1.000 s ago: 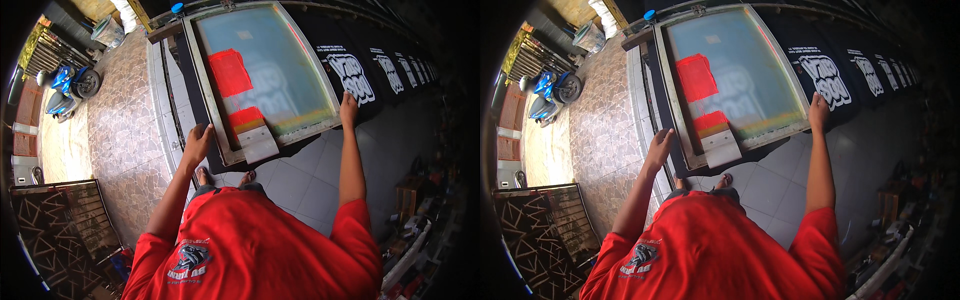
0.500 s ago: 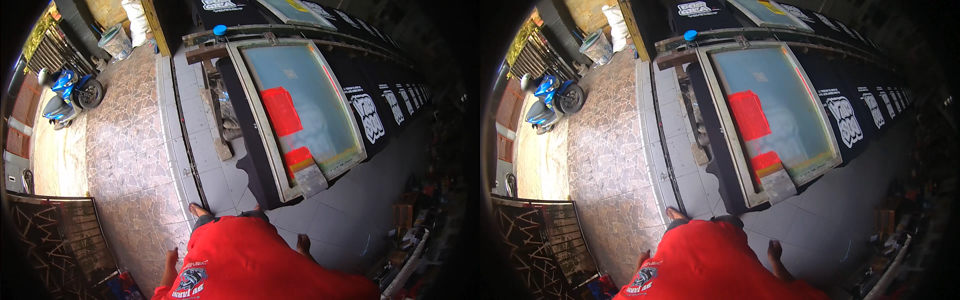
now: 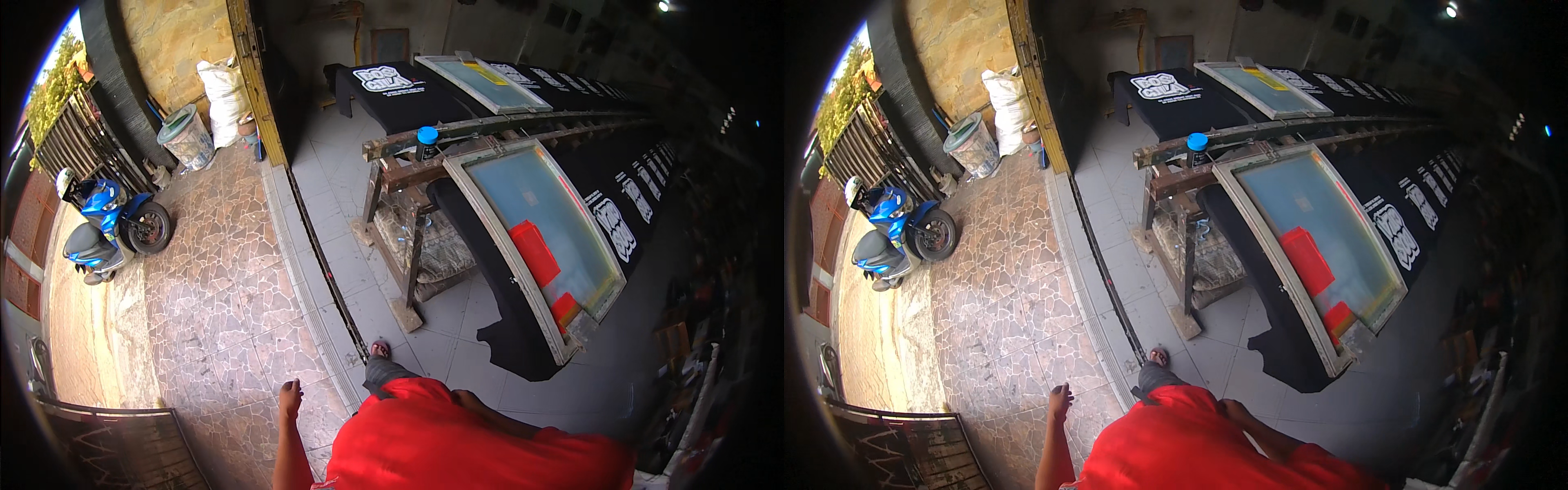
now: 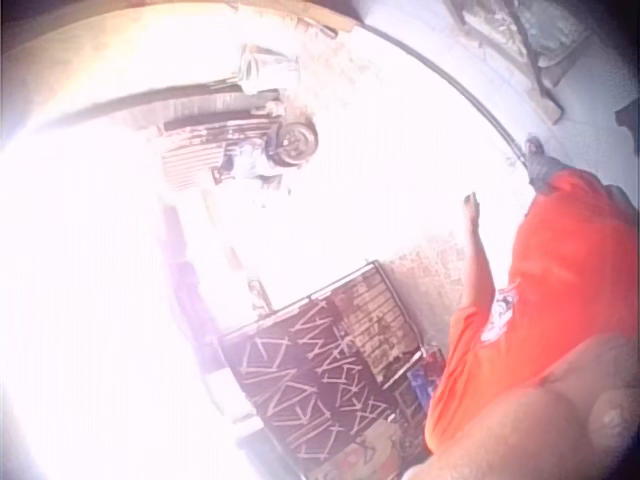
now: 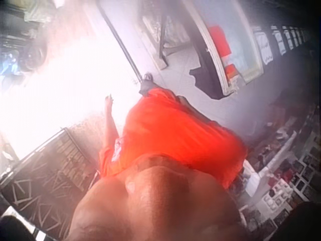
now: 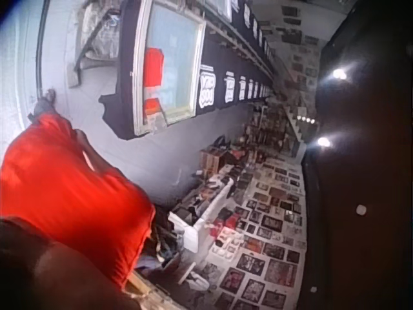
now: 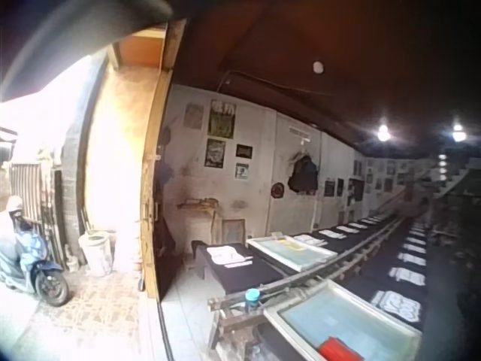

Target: The person performs screen printing on a series of black shirts by applying red and yellow ink through a screen using a squeegee, moving along a row of shirts on a long printing table.

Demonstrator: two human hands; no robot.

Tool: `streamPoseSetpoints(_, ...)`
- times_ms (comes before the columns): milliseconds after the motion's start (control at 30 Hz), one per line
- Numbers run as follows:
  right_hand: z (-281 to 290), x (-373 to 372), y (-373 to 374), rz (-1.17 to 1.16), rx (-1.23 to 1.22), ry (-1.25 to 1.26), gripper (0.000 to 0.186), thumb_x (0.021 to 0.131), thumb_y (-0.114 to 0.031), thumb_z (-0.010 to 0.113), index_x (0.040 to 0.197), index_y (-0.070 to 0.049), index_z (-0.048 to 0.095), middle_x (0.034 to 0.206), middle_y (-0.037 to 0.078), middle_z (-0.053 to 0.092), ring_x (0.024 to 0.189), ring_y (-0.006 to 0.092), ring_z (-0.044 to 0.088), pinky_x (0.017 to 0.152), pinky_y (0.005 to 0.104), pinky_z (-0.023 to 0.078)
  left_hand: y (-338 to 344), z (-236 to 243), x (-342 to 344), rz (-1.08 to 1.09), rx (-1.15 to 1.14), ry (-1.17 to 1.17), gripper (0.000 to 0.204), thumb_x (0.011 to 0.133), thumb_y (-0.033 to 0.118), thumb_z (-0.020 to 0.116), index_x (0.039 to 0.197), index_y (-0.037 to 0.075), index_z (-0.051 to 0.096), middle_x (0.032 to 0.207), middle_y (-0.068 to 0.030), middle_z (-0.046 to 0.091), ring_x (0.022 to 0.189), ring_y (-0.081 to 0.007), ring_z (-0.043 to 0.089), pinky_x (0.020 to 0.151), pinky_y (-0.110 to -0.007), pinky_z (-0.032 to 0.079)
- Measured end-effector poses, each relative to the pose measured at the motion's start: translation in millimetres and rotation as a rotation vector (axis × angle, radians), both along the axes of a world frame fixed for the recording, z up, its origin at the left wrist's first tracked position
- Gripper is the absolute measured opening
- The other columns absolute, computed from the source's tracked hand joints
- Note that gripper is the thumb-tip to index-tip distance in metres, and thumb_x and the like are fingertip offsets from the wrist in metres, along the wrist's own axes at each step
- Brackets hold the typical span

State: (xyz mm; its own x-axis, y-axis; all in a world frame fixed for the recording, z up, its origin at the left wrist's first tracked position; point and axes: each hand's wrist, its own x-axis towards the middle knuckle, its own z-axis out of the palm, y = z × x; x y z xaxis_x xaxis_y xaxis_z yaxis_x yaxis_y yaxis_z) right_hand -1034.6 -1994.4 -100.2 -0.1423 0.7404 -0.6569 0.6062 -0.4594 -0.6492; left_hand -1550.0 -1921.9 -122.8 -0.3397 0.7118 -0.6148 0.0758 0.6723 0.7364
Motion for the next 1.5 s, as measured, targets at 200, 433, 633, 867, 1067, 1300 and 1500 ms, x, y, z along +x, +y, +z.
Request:
streamPoseSetpoints(200, -11.3, -46.6, 80.0, 0.325, -0.157, -0.210, 0.046, 0.083, -0.044, 0.054, 0.100, -0.003, 0.066, 0.105, 0.018, 0.064, 0.098, 0.0321, 0.060, 0.086, 0.0401, 0.045, 202.2, 93.0, -57.1, -0.314, 0.376, 0.134, 0.037, 0.091, 0.027, 0.054, 0.111, -0.003, 0.055, 0.091, -0.0131, 0.063, 0.084, -0.0189, 0.062, 0.069, -0.031, 0.048)
streamPoseSetpoints(433, -7.6, -155.4, 322.4, 0.364, 0.089, -0.209, 0.044, 0.086, -0.043, 0.051, 0.087, -0.003, 0.068, 0.094, 0.018, 0.065, 0.089, 0.0351, 0.061, 0.078, 0.0422, 0.048, 183.1, 44.2, -279.8, 0.113, -0.148, 0.397, 0.028, 0.090, 0.023, 0.050, 0.091, -0.002, 0.063, 0.071, -0.0130, 0.062, 0.063, -0.0180, 0.059, 0.058, -0.031, 0.047)
streamPoseSetpoints(633, 84.5, -283.6, 519.2, -0.084, 0.228, 0.303, 0.028, 0.089, -0.024, 0.057, 0.103, 0.001, 0.061, 0.082, 0.007, 0.064, 0.074, 0.0126, 0.061, 0.068, 0.0267, 0.048, 317.5, 11.1, -292.5, -0.086, -0.501, 0.285, 0.031, 0.091, 0.026, 0.049, 0.090, -0.002, 0.064, 0.075, -0.0155, 0.063, 0.069, -0.0237, 0.060, 0.063, -0.035, 0.047)
streamPoseSetpoints(867, 110.9, -372.6, 693.9, 0.003, 0.256, 0.509, 0.026, 0.093, -0.016, 0.053, 0.111, 0.002, 0.056, 0.094, 0.006, 0.062, 0.085, 0.0102, 0.058, 0.078, 0.0245, 0.046, 585.4, -27.0, -279.3, -0.476, -0.386, 0.227, 0.034, 0.091, 0.029, 0.048, 0.089, -0.001, 0.065, 0.079, -0.0183, 0.064, 0.075, -0.0303, 0.060, 0.068, -0.039, 0.047)
streamPoseSetpoints(1067, 147.9, -391.7, 863.5, -0.455, 0.306, 0.682, 0.024, 0.093, -0.011, 0.051, 0.112, 0.003, 0.053, 0.092, 0.004, 0.061, 0.086, 0.0096, 0.056, 0.078, 0.0241, 0.046, 836.3, -51.3, -375.7, -0.771, -0.400, 0.411, 0.037, 0.092, 0.031, 0.046, 0.088, -0.001, 0.065, 0.083, -0.0208, 0.064, 0.081, -0.0359, 0.061, 0.073, -0.043, 0.046)
streamPoseSetpoints(1300, 163.3, -394.9, 981.9, -0.759, 0.339, 0.652, 0.022, 0.093, -0.013, 0.053, 0.109, 0.001, 0.057, 0.091, 0.005, 0.060, 0.085, 0.0109, 0.057, 0.080, 0.0247, 0.046, 1285.6, 24.3, -381.1, -0.927, 0.456, 0.383, 0.031, 0.094, 0.027, 0.046, 0.084, 0.000, 0.056, 0.072, -0.0128, 0.055, 0.065, -0.0219, 0.055, 0.062, -0.035, 0.044)
streamPoseSetpoints(1500, 175.6, -369.9, 1121.7, -0.857, 0.353, 0.589, 0.024, 0.090, -0.016, 0.055, 0.108, 0.001, 0.058, 0.099, 0.008, 0.061, 0.090, 0.0129, 0.057, 0.082, 0.0280, 0.046, 1444.3, 130.2, -104.4, -1.002, 0.481, -0.028, 0.040, 0.092, 0.037, 0.054, 0.112, 0.003, 0.053, 0.086, -0.0055, 0.061, 0.077, -0.0155, 0.062, 0.060, -0.028, 0.045)
